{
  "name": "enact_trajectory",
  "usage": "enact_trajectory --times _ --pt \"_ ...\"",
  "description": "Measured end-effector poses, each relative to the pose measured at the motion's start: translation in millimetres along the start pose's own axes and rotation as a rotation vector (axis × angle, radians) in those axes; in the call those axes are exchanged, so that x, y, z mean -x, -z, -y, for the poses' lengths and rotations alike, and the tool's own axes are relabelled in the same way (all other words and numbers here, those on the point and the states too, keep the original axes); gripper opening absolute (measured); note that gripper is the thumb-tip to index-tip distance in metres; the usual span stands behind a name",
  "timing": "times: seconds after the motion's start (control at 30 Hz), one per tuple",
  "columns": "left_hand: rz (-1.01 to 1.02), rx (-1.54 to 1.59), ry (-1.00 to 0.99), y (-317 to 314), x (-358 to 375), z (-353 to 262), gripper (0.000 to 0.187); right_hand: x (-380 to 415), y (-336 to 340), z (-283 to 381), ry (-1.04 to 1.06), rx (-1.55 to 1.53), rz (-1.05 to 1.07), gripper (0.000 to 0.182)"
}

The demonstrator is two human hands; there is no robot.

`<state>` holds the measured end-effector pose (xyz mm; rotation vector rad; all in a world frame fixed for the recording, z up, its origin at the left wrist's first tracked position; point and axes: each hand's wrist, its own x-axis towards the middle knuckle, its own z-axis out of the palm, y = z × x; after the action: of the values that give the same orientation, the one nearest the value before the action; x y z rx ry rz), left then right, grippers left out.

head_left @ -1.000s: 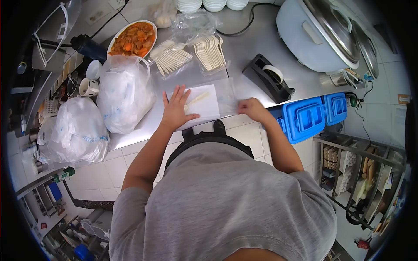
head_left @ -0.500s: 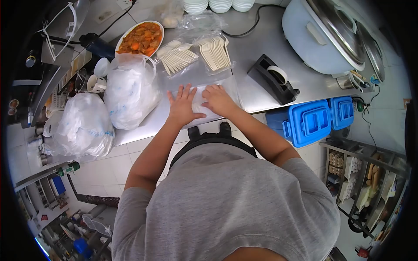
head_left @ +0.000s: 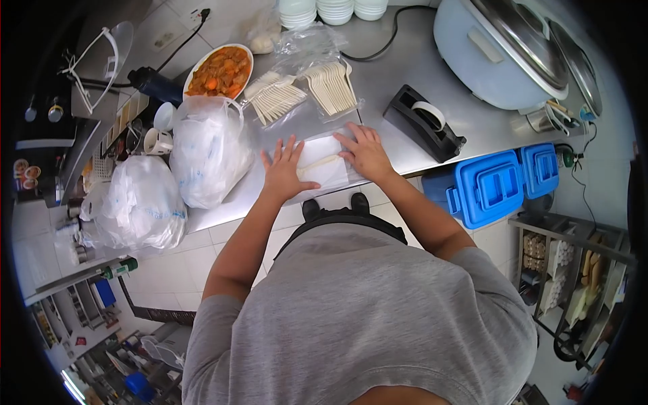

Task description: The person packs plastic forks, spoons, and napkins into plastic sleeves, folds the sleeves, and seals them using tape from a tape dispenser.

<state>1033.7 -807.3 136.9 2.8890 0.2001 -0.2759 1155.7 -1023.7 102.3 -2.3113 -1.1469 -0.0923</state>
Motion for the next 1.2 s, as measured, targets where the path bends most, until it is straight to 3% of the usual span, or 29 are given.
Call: enact_trajectory --times 0.23,0.37,0.5,0.6,0.7,0.8,0.83,0.93,1.03,1.13,1.2 --pt "-0.059 0.078 -0.093 -14 16 19 0.112 -13 -2 7 -0.010 0.085 -0.022 0.055" --pt "-0.010 0.042 -0.021 -7 17 14 0.112 -4 0 42 0.251 -0.112 0.056 0.075" --pt "0.030 0.002 0.056 3 14 15 0.112 50 16 16 0.077 0.106 0.262 0.083" --pt "0.007 0.009 0.025 -1 16 20 0.112 67 25 -13 -0.171 0.058 -0.029 0.074" --pt "-0.017 0.056 0.000 -7 18 23 0.112 49 51 -5 -0.680 -0.197 -0.050 0.047" --pt "-0.004 0.053 -0.017 -7 18 23 0.112 39 15 -12 -0.441 -0.200 0.048 0.026" --pt "0.005 0.049 -0.023 -6 18 22 0.111 35 13 -11 -0.527 -0.449 0.098 0.018" --pt "0.014 0.035 -0.028 -2 16 24 0.111 31 25 -11 -0.576 -0.799 0.051 0.017" --pt "0.019 0.039 -0.021 -5 19 21 0.111 50 27 -25 -0.185 -0.365 0.234 0.016" --pt "0.022 0.026 -0.013 1 18 21 0.111 39 56 -12 -0.509 0.273 0.375 0.017" --pt "0.004 0.022 -0.016 0 18 20 0.111 24 58 -8 -0.298 0.157 0.077 0.018"
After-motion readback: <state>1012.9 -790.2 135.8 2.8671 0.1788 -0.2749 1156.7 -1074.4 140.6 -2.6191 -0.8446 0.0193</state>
